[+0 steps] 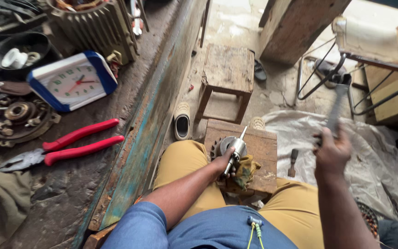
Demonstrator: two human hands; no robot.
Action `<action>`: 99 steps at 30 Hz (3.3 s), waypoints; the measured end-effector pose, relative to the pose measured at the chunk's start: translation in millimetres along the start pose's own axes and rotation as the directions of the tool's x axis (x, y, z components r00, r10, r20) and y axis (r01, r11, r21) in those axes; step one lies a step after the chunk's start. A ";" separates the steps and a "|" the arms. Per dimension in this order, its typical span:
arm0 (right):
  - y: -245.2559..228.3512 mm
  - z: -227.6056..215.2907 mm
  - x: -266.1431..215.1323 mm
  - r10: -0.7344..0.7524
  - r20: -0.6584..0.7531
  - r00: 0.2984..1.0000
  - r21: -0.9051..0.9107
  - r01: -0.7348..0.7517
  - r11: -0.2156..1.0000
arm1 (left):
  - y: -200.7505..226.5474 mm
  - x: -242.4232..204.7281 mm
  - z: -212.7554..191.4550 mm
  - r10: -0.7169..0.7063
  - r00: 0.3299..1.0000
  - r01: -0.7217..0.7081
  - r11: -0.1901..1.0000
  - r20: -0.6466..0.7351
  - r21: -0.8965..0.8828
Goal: The person sits on the floor and uses a metal file to smooth the surface of a motor rotor held in their left hand. They repeatedly rotate the rotor and file different sections while another person works nearby.
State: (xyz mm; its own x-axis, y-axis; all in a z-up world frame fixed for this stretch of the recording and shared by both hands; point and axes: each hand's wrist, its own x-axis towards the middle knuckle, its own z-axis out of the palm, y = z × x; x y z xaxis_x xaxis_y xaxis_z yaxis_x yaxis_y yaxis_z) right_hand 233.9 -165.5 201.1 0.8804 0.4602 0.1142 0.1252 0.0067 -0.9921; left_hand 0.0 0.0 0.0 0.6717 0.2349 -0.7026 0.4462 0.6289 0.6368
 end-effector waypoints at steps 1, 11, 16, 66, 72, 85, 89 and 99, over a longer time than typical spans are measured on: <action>-12.3 -6.9 -16.0 -0.091 -0.013 0.996 -0.015 0.091 0.996 | 2.3 0.2 -1.4 0.020 1.000 -0.020 1.000 0.000 0.014; 49.1 -28.0 -139.5 0.262 0.099 0.960 -0.273 -0.227 0.935 | 0.7 -22.3 1.8 0.191 0.965 -0.136 0.952 -0.182 0.275; 110.5 -39.7 -163.7 0.509 0.159 0.846 -0.190 -0.479 0.857 | 1.5 -44.5 0.8 0.326 0.927 -0.226 0.881 -0.185 0.416; 110.2 -20.9 -167.0 0.402 0.269 0.875 -0.289 -0.325 0.901 | -4.8 -16.0 -1.2 0.210 0.978 -0.195 0.912 -0.002 0.362; 101.8 -17.6 -168.0 0.320 0.279 0.906 -0.296 -0.236 0.926 | 6.8 -32.0 -5.7 0.288 0.955 -0.175 0.749 -0.076 0.639; 91.6 -22.1 -175.6 0.279 0.315 0.907 -0.096 -0.262 0.960 | 50.0 -90.8 43.1 0.379 0.899 0.219 0.039 -0.217 0.975; 97.3 -22.4 -178.8 0.253 0.346 0.904 -0.037 -0.257 0.966 | 47.1 -95.7 40.0 0.337 0.910 0.228 0.076 -0.240 0.971; 112.0 -24.5 -175.2 0.281 0.311 0.908 -0.098 -0.264 0.960 | 48.8 -100.6 38.7 0.344 0.903 0.191 0.219 -0.259 0.957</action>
State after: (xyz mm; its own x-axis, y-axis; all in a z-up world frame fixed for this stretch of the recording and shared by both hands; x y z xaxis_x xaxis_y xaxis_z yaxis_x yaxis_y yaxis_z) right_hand 104.9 -267.1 71.3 0.6923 0.6957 -0.1916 -0.0673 -0.2021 -0.9771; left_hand -22.9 -21.6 114.1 0.6066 0.6201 -0.4975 0.7919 -0.5268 0.3088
